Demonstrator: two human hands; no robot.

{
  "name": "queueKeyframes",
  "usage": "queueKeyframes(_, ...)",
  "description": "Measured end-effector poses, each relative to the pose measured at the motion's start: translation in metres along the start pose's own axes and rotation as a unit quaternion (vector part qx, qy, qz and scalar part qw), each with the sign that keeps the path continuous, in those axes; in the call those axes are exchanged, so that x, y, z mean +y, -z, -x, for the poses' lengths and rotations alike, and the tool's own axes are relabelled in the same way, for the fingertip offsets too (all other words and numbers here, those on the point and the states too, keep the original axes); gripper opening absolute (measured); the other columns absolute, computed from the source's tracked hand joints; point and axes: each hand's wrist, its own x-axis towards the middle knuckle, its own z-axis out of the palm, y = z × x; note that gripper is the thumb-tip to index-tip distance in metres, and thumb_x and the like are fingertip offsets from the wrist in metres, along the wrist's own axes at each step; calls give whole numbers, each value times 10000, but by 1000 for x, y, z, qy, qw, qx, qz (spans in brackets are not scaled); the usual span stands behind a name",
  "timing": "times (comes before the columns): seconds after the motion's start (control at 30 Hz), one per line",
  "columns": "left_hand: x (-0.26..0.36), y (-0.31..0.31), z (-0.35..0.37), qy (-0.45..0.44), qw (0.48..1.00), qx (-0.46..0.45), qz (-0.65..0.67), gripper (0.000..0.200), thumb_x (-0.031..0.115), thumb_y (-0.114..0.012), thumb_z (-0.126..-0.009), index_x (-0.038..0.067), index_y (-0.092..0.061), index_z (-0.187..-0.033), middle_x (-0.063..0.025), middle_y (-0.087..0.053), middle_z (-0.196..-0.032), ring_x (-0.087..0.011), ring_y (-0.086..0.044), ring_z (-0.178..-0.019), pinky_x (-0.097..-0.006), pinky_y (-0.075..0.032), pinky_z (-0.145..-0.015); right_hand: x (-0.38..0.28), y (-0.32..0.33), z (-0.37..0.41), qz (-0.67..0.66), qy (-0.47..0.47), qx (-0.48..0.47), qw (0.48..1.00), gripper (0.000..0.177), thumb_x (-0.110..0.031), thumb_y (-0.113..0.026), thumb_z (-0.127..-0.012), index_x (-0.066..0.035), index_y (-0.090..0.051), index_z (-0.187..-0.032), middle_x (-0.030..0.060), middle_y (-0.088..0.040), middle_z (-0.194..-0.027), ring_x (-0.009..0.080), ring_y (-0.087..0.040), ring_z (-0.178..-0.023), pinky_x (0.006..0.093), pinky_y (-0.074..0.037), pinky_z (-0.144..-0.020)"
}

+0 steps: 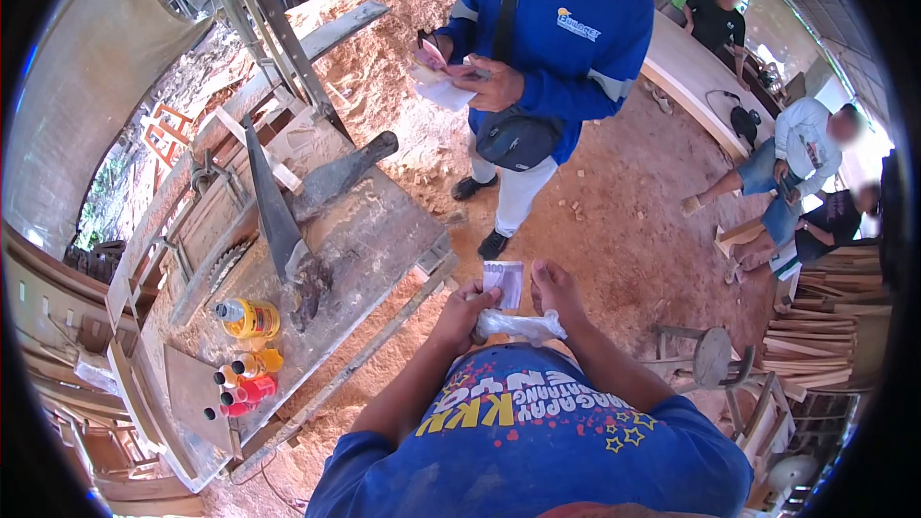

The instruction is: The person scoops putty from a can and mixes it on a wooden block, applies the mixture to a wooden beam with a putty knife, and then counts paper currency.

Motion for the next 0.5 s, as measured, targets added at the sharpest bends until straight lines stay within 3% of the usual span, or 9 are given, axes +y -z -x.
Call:
queueKeyframes(0.13,-3,4,1,-3,1000,-2,3,140,138,-727,-984,34,-665,-1052,-34,-685,-904,-118,-653,-733,-278,-530,-667,3,0,0,-11,-3,-24,1000,379,-456,-579,-1083,-146,-500,-881,-65,-419,-642,45,-363,-494,256,-264,-433)
queueKeyframes(0.33,-4,5,5,-10,1000,8,16,136,137,-731,-980,33,-668,-1043,-32,-683,-892,-116,-644,-728,-273,-521,-666,6,-9,3,20,0,-41,999,394,-463,-580,-1081,-74,-574,-1017,-55,-447,-666,48,-390,-527,250,-296,-454)
queueKeyframes(0.5,-5,11,8,-13,1000,13,7,143,141,-737,-977,36,-669,-1046,-31,-683,-897,-110,-637,-739,-271,-514,-672,22,-14,-4,87,22,-66,994,446,-465,-609,-1067,-21,-610,-1118,0,-595,-760,55,-483,-609,246,-363,-526)
